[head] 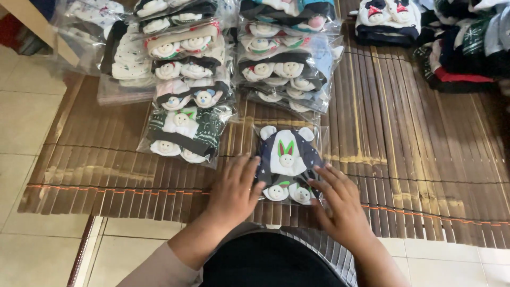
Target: Packaging baby hats into clear plastic bags
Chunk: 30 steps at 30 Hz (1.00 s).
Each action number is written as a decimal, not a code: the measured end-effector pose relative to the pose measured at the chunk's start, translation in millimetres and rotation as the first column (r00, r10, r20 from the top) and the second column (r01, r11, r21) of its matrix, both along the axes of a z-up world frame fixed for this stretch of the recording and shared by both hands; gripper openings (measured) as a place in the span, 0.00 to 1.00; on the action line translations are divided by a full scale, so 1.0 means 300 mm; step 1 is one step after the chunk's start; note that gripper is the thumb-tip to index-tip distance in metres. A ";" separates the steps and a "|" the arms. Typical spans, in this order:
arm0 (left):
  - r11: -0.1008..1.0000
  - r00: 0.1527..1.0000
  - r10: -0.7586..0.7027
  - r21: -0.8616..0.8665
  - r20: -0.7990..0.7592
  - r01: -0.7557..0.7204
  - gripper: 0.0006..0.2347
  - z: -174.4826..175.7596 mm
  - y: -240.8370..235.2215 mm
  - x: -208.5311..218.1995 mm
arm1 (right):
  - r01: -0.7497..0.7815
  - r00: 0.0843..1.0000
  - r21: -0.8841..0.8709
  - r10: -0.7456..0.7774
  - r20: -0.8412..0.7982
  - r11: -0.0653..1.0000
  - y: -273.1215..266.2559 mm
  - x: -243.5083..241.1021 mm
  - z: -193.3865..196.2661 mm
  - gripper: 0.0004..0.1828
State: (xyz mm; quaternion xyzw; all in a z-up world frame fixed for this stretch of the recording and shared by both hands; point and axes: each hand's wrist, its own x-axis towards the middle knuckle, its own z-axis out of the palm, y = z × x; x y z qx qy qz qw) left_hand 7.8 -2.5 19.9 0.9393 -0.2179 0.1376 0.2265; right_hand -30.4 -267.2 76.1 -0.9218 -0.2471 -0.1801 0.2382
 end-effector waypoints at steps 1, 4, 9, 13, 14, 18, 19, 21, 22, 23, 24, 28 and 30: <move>1.000 1.000 0.007 0.000 0.000 -0.007 0.23 0.006 -0.022 -0.005 | -0.007 1.000 0.000 0.007 0.000 1.000 0.027 0.010 -0.028 0.21; 0.988 0.988 -0.128 -0.077 0.085 0.134 0.29 -0.008 -0.074 0.001 | -0.030 0.999 -0.149 0.034 0.028 0.988 0.088 0.045 -0.109 0.43; 0.990 0.989 -0.138 0.021 0.051 0.137 0.34 -0.087 -0.081 0.004 | 0.028 0.993 -0.350 0.016 0.120 0.936 0.115 0.061 -0.247 0.50; 0.990 0.988 -0.135 0.051 0.077 0.132 0.34 -0.108 -0.081 0.001 | 0.028 0.991 -0.383 0.023 0.128 0.923 0.111 0.058 -0.245 0.49; 0.990 0.987 -0.134 0.050 0.089 0.130 0.35 -0.110 -0.080 0.004 | 0.033 0.990 -0.375 0.020 0.137 0.927 0.113 0.060 -0.244 0.47; 0.990 0.987 -0.124 0.079 0.098 0.116 0.35 -0.126 -0.080 0.007 | 0.046 0.985 -0.395 0.023 0.168 0.918 0.110 0.064 -0.252 0.47; 0.990 0.987 -0.125 0.079 0.101 0.117 0.35 -0.119 -0.077 0.009 | 0.048 0.985 -0.395 0.022 0.171 0.917 0.108 0.065 -0.255 0.47; 0.987 0.989 -0.148 0.073 0.019 0.147 0.33 -0.107 -0.071 0.009 | 0.058 0.983 -0.412 0.020 0.184 0.909 0.106 0.066 -0.263 0.45; 0.987 0.989 -0.149 0.073 0.022 0.147 0.33 -0.107 -0.073 0.003 | 0.060 0.982 -0.412 0.020 0.187 0.909 0.102 0.065 -0.253 0.45; 0.990 0.994 -0.110 -0.083 0.016 0.111 0.32 -0.107 -0.075 -0.003 | 0.054 0.985 -0.391 0.016 0.172 0.919 0.098 0.065 -0.242 0.43; 0.969 0.997 -0.076 -0.234 0.005 0.075 0.32 -0.106 -0.077 -0.005 | 0.051 0.987 -0.369 0.009 0.159 0.928 0.094 0.068 -0.231 0.42; 0.931 0.973 0.201 -0.287 -0.117 -0.227 0.31 -0.014 -0.067 -0.026 | 0.039 0.999 -0.212 -0.034 0.027 0.976 0.082 0.030 -0.186 0.39; 0.897 0.562 0.098 -0.172 -0.822 -0.408 0.39 0.098 -0.054 -0.024 | 0.027 0.990 -0.066 -0.035 -0.134 0.997 0.088 0.006 -0.159 0.38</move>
